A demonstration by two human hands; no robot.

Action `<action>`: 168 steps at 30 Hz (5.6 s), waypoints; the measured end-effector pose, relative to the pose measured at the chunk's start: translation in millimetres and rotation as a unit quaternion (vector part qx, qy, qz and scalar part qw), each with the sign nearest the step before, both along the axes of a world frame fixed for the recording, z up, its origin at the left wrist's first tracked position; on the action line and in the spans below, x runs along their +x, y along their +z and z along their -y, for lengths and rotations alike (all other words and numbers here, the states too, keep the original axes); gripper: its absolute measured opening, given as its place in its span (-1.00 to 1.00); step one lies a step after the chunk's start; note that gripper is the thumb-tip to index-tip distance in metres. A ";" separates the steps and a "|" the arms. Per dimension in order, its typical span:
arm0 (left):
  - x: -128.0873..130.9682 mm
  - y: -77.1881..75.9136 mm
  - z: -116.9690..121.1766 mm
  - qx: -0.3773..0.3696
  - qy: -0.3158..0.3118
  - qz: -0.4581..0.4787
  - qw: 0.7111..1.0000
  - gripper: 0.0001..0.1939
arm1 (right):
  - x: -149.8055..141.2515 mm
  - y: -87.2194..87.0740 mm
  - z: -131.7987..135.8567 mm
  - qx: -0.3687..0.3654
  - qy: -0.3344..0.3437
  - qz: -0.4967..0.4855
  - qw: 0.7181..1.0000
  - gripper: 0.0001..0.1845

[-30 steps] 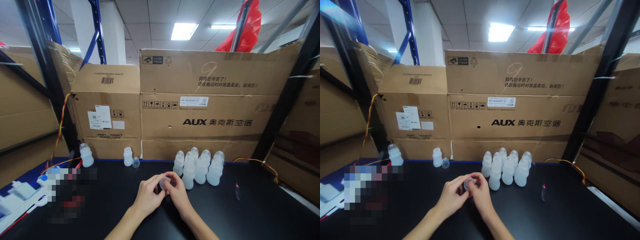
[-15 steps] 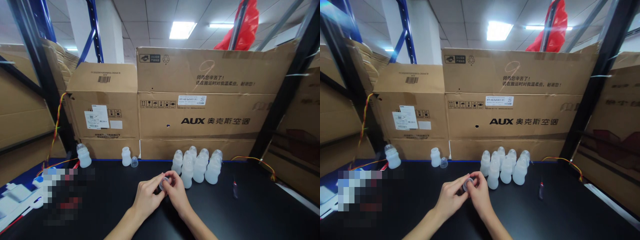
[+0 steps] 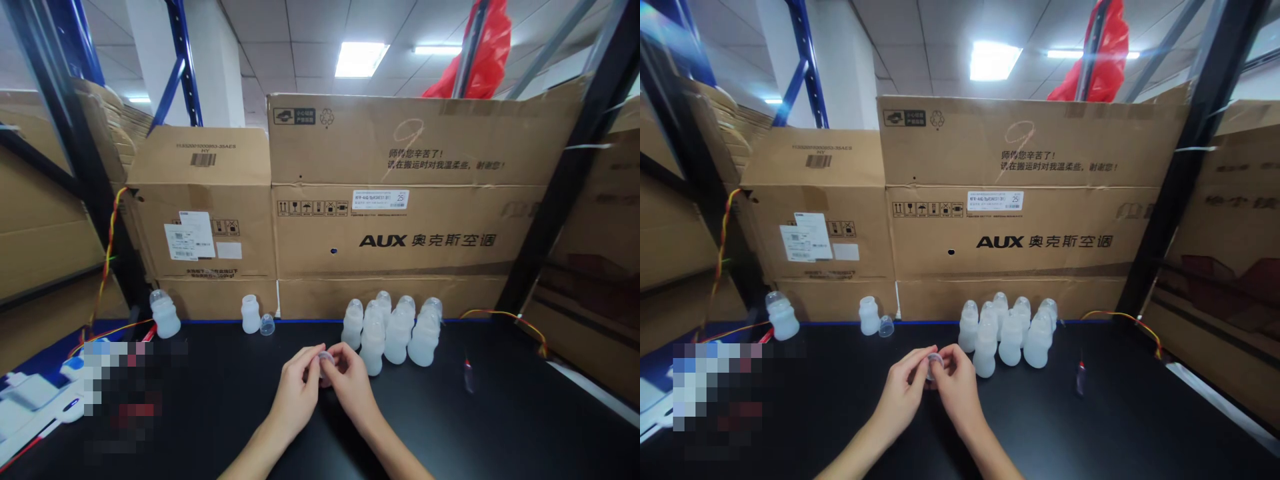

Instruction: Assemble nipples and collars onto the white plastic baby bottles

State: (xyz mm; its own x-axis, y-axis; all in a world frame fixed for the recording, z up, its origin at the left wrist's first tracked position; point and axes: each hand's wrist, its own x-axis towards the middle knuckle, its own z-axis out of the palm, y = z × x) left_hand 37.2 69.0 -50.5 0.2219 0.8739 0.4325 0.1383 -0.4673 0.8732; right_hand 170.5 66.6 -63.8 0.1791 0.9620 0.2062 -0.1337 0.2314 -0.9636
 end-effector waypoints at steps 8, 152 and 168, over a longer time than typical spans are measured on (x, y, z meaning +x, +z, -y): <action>-3.3 4.4 -5.8 0.003 0.040 0.038 0.998 -0.67 | -1.9 2.1 2.9 0.009 0.042 0.024 0.999 -0.47; -16.7 -0.7 -23.9 0.108 -0.007 -0.126 0.986 -0.87 | 5.8 32.4 21.1 0.109 0.037 0.083 0.990 -0.60; -22.4 -6.9 -32.5 0.083 0.026 -0.164 0.983 -0.84 | 15.0 33.2 20.7 0.132 0.079 0.197 0.968 -0.53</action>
